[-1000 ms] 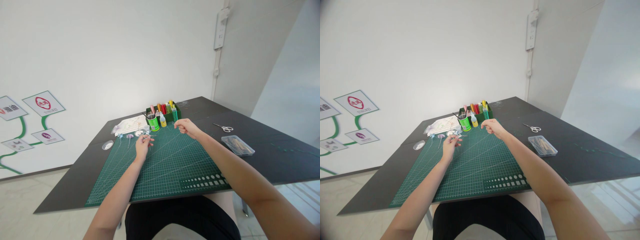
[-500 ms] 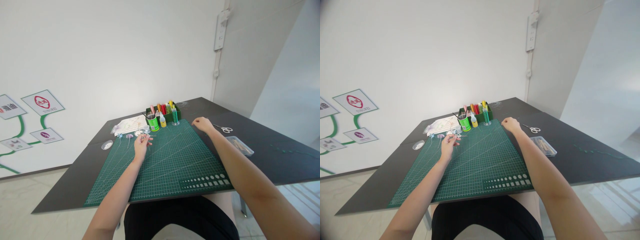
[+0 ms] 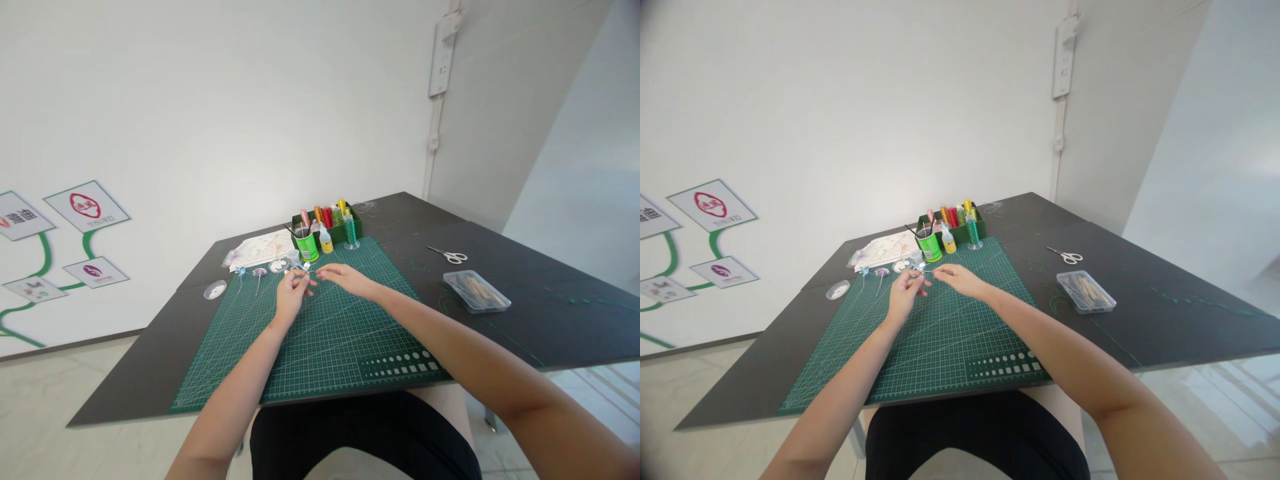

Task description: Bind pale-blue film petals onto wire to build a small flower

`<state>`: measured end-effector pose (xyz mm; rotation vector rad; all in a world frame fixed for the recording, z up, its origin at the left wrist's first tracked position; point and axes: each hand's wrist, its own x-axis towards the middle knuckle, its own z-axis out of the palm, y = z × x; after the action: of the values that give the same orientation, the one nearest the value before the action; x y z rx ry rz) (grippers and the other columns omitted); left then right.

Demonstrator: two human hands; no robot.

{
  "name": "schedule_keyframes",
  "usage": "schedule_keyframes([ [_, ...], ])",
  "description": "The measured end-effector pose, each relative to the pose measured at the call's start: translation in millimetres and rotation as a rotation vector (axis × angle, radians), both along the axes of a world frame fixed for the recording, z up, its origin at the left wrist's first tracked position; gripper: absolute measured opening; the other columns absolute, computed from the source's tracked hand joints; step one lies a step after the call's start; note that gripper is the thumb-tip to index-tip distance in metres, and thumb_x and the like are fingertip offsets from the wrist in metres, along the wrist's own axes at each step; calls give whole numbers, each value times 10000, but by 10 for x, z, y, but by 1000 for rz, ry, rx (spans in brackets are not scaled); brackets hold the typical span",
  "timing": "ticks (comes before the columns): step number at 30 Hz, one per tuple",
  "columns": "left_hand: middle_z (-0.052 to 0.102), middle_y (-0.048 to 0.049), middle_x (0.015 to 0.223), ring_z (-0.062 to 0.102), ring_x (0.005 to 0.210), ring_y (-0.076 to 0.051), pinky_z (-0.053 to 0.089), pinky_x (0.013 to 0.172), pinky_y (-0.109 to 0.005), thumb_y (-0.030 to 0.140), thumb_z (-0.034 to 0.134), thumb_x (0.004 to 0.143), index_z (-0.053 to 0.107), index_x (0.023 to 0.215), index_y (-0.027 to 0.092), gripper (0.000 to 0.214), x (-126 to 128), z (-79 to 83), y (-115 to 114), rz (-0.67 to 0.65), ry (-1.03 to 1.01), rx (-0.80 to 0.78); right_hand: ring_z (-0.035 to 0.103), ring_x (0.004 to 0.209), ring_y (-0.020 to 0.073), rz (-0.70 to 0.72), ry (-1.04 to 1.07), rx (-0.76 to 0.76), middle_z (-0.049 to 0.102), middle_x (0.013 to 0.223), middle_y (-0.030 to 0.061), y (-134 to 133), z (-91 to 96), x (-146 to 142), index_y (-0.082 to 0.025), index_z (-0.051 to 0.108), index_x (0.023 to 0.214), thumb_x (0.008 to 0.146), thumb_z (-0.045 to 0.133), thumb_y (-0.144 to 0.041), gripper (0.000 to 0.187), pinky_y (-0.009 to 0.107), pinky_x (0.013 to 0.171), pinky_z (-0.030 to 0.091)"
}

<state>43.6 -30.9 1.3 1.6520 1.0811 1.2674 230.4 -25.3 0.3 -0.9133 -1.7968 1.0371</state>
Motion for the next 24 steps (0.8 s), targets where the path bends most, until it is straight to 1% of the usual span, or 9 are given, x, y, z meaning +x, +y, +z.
schedule_keyframes([
  [2, 685, 3, 618, 605, 464, -124, 415, 488, -217, 377, 609, 791, 544, 859, 173, 224, 11, -9, -16, -4, 54, 22, 647, 906, 168, 101, 115, -161, 686, 1021, 69, -100, -28, -130, -176, 628, 1080, 892, 511, -380, 301, 307, 825, 502],
  [4, 664, 22, 582, 616, 477, -130, 427, 506, -219, 368, 599, 800, 553, 864, 180, 204, 19, -17, -29, 8, 105, 41, 612, 628, 110, 141, 126, -275, 669, 845, 37, -178, -28, -192, -175, 609, 1062, 892, 502, -399, 301, 232, 595, 496],
  [5, 664, 25, 585, 619, 480, -131, 431, 512, -220, 366, 595, 803, 554, 866, 183, 198, 20, -20, -33, 18, 123, 47, 537, 507, 83, 129, 95, -297, 629, 727, 6, -204, -18, -201, -170, 612, 1029, 891, 498, -407, 298, 198, 492, 439],
  [7, 685, 17, 627, 618, 475, -128, 436, 516, -224, 369, 588, 808, 552, 870, 185, 197, 20, -24, -34, 33, 131, 44, 377, 393, 53, 60, 30, -289, 496, 555, -53, -226, 14, -187, -157, 631, 949, 880, 497, -402, 287, 166, 386, 303],
  [9, 707, 0, 679, 616, 472, -124, 438, 518, -228, 367, 582, 811, 551, 878, 184, 197, 16, -23, -28, 58, 117, 30, 299, 377, 48, -27, 7, -259, 386, 481, -80, -211, 55, -143, -149, 647, 883, 861, 500, -362, 260, 163, 369, 233],
  [14, 716, -17, 691, 601, 456, -118, 418, 491, -218, 342, 589, 797, 549, 866, 178, 182, -2, -18, 3, 137, 65, -2, 217, 349, 55, -166, 19, -279, 267, 394, -98, -88, 166, 74, -156, 631, 713, 769, 502, -266, 179, 192, 357, 156],
  [17, 712, -17, 677, 598, 449, -119, 400, 470, -211, 349, 599, 787, 546, 854, 176, 193, -18, -22, 23, 158, 34, -12, 192, 349, 50, -148, -16, -304, 260, 373, -93, -7, 212, 262, -158, 587, 583, 709, 499, -241, 175, 200, 359, 149],
  [20, 714, -20, 687, 606, 458, -120, 403, 469, -208, 349, 589, 791, 549, 853, 174, 190, -43, -19, 41, 194, 37, -8, 192, 359, 48, -114, -96, -328, 265, 377, -88, 54, 234, 453, -159, 570, 520, 678, 506, -240, 188, 202, 368, 157],
  [24, 715, -22, 696, 609, 464, -117, 422, 484, -209, 344, 575, 798, 552, 851, 171, 182, -80, 0, 61, 246, 36, 17, 267, 364, 55, -120, -311, -314, 321, 374, -71, 113, 237, 673, -159, 552, 459, 664, 513, -212, 215, 205, 395, 224],
])
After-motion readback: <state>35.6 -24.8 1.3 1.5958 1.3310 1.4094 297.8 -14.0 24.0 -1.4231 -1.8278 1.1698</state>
